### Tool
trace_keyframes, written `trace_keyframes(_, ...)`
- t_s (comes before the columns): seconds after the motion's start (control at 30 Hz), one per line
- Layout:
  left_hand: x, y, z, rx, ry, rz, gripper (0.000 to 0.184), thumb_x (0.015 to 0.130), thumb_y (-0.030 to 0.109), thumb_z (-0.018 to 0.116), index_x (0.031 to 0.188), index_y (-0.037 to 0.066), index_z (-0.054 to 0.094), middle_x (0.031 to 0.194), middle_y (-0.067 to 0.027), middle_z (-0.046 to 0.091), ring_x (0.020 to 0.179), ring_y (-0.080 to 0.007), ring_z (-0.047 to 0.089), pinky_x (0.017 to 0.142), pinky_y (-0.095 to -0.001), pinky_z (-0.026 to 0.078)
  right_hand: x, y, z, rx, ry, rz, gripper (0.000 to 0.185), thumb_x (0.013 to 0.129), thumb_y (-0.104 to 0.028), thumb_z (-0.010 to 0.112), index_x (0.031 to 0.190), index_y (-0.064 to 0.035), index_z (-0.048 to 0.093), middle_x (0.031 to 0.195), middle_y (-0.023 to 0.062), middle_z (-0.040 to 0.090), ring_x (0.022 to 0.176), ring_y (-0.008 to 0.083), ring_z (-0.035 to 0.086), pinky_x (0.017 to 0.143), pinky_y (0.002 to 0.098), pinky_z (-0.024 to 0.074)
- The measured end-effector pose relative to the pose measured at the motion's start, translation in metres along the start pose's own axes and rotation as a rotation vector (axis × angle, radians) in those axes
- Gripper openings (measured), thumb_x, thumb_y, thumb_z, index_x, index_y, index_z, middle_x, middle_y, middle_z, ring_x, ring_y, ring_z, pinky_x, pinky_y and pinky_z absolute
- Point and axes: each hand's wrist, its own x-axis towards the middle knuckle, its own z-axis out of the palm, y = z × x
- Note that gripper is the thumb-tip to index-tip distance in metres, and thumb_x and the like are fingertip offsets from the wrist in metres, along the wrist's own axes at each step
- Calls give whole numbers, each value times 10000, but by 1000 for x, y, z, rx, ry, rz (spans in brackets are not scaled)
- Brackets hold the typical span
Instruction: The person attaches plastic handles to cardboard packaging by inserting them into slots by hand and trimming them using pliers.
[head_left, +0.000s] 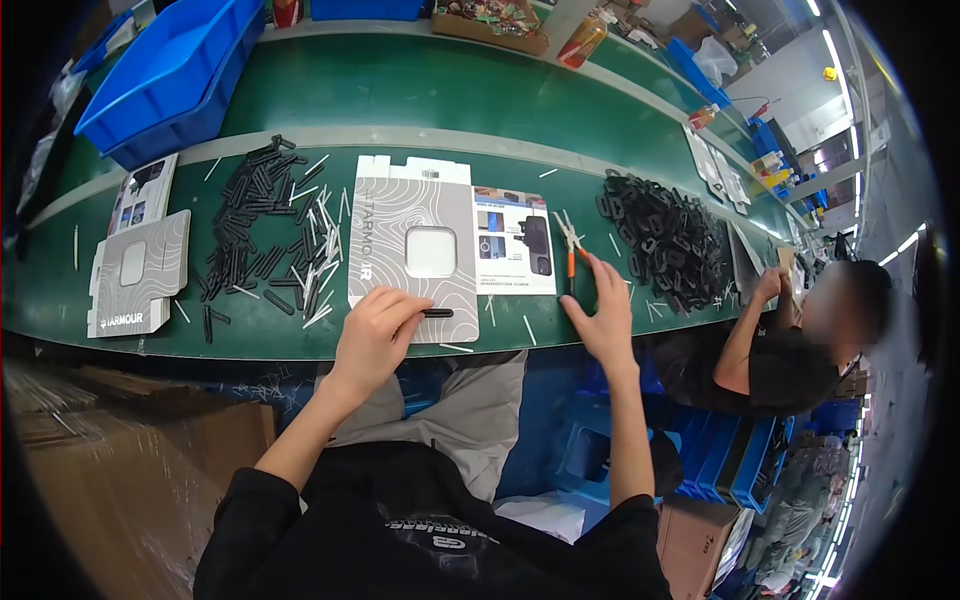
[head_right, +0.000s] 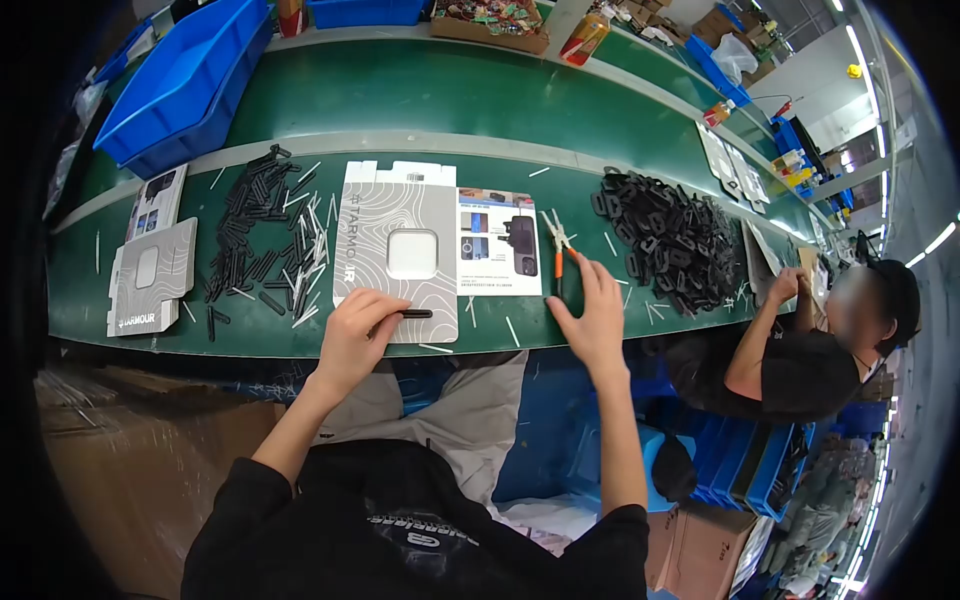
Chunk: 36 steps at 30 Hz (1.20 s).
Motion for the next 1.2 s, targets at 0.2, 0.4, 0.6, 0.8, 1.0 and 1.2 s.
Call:
trace_keyframes(0.2, -4, 3, 2, -17, 28, -37, 201, 886, -17, 738, 1081, 18, 776, 975, -49, 753, 866, -232, 642, 795, -335, 534, 9, 15, -17, 436, -117, 229, 678, 882, -164, 795, 1506, -12, 578, 1358, 217, 672, 1209, 349, 644, 1032, 408, 520)
trace_keyframes(0.4, -6, -6, 3, -71, 43, -73, 179, 888, -6, 744, 1062, 21, 779, 936, -61, 751, 848, -232, 651, 783, -332, 541, -29, 33, -40, 1833, -478, 736, 865, 973, -408, 750, 1627, 13, 372, 1426, 242, 616, 1230, 341, 629, 908, 427, 568)
trace_keyframes(0.6, -11, 10, 4, -108, -40, -113, 192, 873, -32, 752, 1057, 13, 784, 960, -58, 752, 835, -201, 626, 772, -307, 517, -144, -34, -23, 2077, -753, 559, 1179, 810, -582, 834, 1653, 36, 289, 1457, 285, 546, 1243, 385, 608, 931, 494, 583)
trace_keyframes(0.8, -16, 16, 24, -74, -136, 42, 182, 868, -20, 761, 1042, 28, 790, 951, -53, 754, 859, -193, 620, 782, -315, 518, -208, -75, -4, 1917, -783, 733, 1234, 728, -504, 871, 1658, 54, 281, 1452, 311, 550, 1265, 408, 612, 973, 518, 587)
trace_keyframes(1.0, -4, 18, 32, -108, -171, 9, 142, 861, 23, 776, 999, 47, 795, 904, -42, 747, 859, -199, 613, 778, -320, 514, -201, -86, -5, 1755, -795, 752, 1274, 698, -486, 883, 1668, 50, 254, 1437, 331, 549, 1244, 439, 627, 921, 515, 606)
trace_keyframes(1.2, -5, 19, 31, -117, -151, -73, 114, 861, 38, 787, 973, 47, 805, 872, -29, 743, 847, -192, 604, 775, -309, 509, -196, -80, 1, 1743, -924, 654, 1125, 721, -307, 841, 1667, 10, 320, 1469, 283, 566, 1271, 393, 635, 980, 454, 586)
